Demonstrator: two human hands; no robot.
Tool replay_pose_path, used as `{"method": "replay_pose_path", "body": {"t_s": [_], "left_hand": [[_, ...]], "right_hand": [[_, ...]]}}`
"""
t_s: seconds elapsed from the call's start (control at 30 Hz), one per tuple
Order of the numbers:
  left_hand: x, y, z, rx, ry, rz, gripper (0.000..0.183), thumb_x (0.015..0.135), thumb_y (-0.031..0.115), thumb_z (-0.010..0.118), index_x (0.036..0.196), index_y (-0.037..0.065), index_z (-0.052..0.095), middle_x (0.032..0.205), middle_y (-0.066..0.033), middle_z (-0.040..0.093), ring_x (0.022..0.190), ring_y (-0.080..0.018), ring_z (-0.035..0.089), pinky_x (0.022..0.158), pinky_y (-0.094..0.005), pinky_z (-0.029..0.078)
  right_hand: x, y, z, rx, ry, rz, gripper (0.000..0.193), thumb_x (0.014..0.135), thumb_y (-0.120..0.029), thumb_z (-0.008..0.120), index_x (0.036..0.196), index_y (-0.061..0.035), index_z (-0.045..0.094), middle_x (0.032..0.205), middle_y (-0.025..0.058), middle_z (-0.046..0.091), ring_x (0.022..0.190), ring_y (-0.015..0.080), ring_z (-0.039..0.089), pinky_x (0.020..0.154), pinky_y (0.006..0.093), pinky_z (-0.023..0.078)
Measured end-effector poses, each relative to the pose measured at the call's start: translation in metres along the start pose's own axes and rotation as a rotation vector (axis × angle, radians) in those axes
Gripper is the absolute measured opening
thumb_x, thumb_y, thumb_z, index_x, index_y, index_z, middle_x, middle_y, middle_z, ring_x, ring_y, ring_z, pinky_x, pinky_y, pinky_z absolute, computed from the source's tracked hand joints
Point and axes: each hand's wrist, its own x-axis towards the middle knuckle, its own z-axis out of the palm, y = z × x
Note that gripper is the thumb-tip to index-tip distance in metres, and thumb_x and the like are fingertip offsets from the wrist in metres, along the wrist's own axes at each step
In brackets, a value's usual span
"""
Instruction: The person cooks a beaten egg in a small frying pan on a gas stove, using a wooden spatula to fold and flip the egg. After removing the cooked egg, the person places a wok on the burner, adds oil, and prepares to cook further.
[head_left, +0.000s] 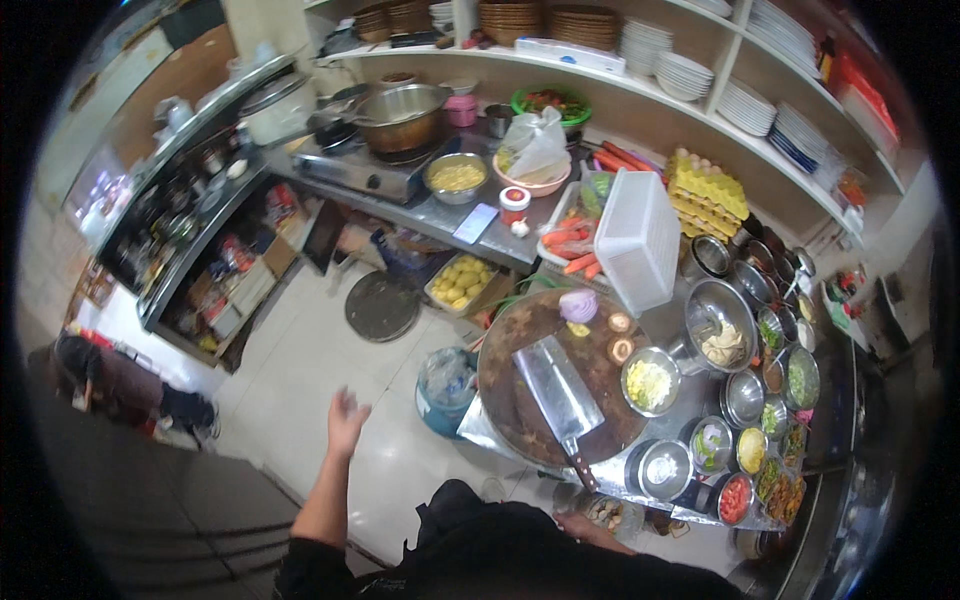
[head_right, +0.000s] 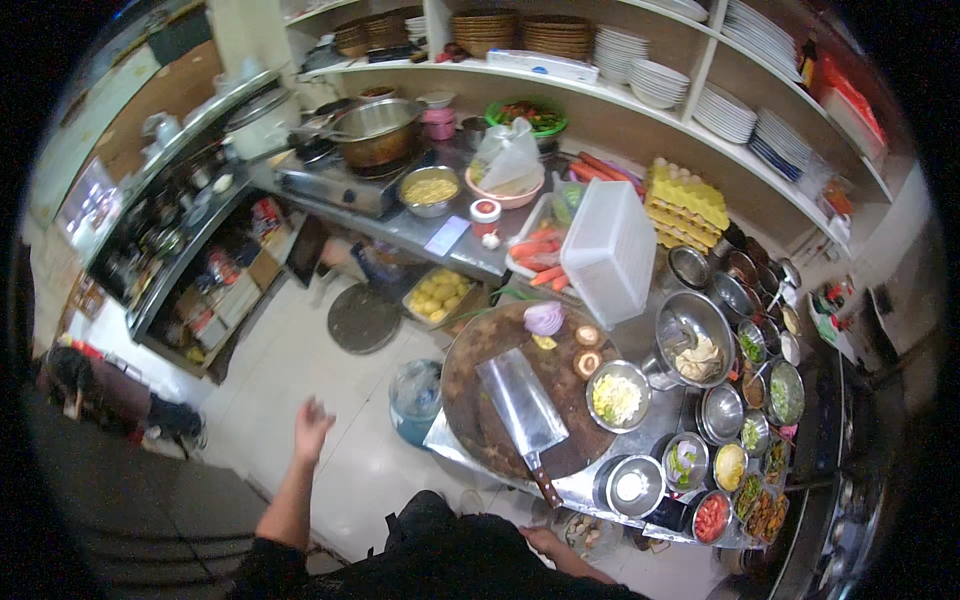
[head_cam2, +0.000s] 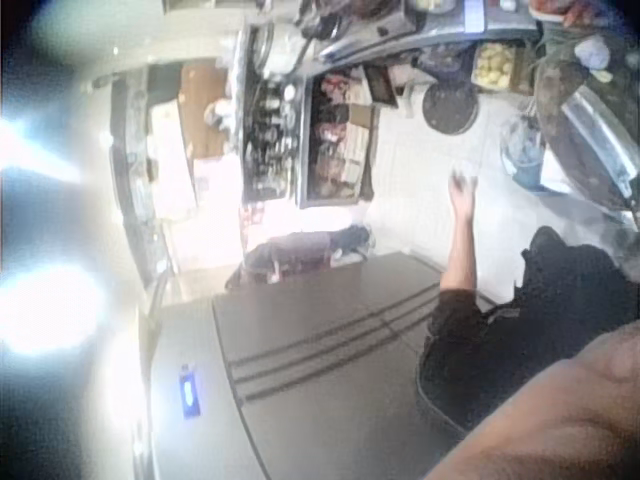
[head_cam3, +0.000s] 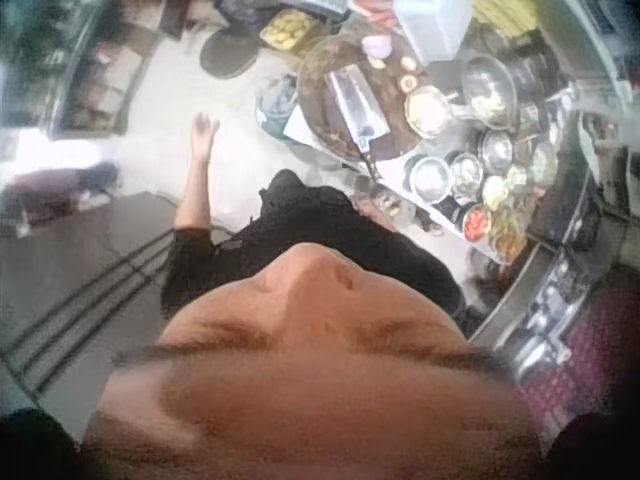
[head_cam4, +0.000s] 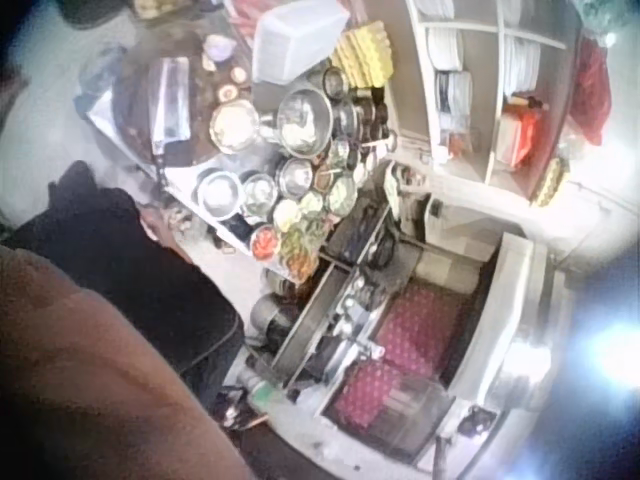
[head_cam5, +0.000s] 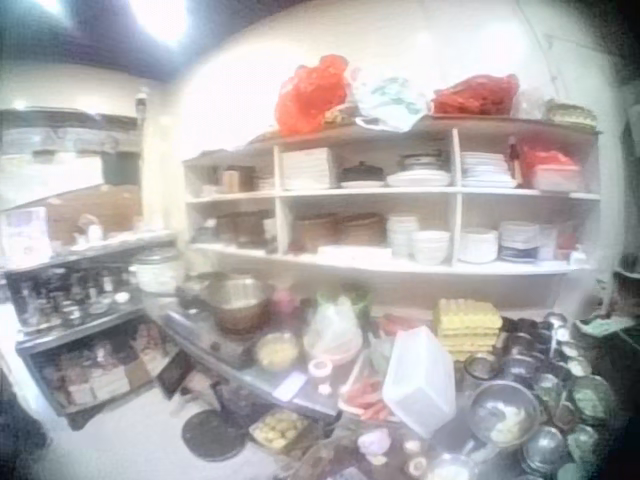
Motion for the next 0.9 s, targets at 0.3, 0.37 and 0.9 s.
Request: {"method": "replay_pose_path", "body": {"t_s": [0.3, 0.37, 0.9], "left_hand": [[0.329, 0.151, 0.371, 0.211, -0.321, 0.556, 0.106, 0.064, 0.025, 0.085, 0.145, -0.007, 0.025, 0.142, -0.0285, 0.041, 0.131, -0.0384, 0.042, 0.110, -0.0433, 0.035], [0.367, 0.155, 0.435, 0.227, -0.252, 0.503, 0.109, 0.062, 0.024, 0.087, 0.146, -0.008, 0.023, 0.142, -0.0295, 0.038, 0.133, -0.0402, 0.039, 0.112, -0.0435, 0.032], [0.391, 0.171, 0.468, 0.345, -0.036, 0.867, 0.087, 0.060, 0.025, 0.086, 0.135, 0.002, 0.048, 0.129, -0.0192, 0.055, 0.119, -0.0375, 0.050, 0.103, -0.0439, 0.039]], "right_hand": [[-0.102, 0.011, 0.087, 0.929, 0.638, 0.391, 0.036, 0.092, -0.024, 0.057, 0.112, 0.0053, 0.060, 0.097, 0.0184, 0.069, 0.081, 0.0275, 0.068, 0.073, 0.0411, 0.056], [-0.138, -0.012, 0.126, 0.599, 0.643, 0.295, 0.034, 0.093, -0.030, 0.055, 0.097, 0.0016, 0.066, 0.084, 0.0153, 0.069, 0.078, 0.0253, 0.065, 0.072, 0.0391, 0.052], [-0.132, -0.133, 0.228, 0.582, 0.600, 0.562, 0.039, 0.090, -0.036, 0.058, 0.104, -0.0011, 0.070, 0.091, 0.0189, 0.070, 0.087, 0.0310, 0.069, 0.080, 0.0415, 0.053]]}}
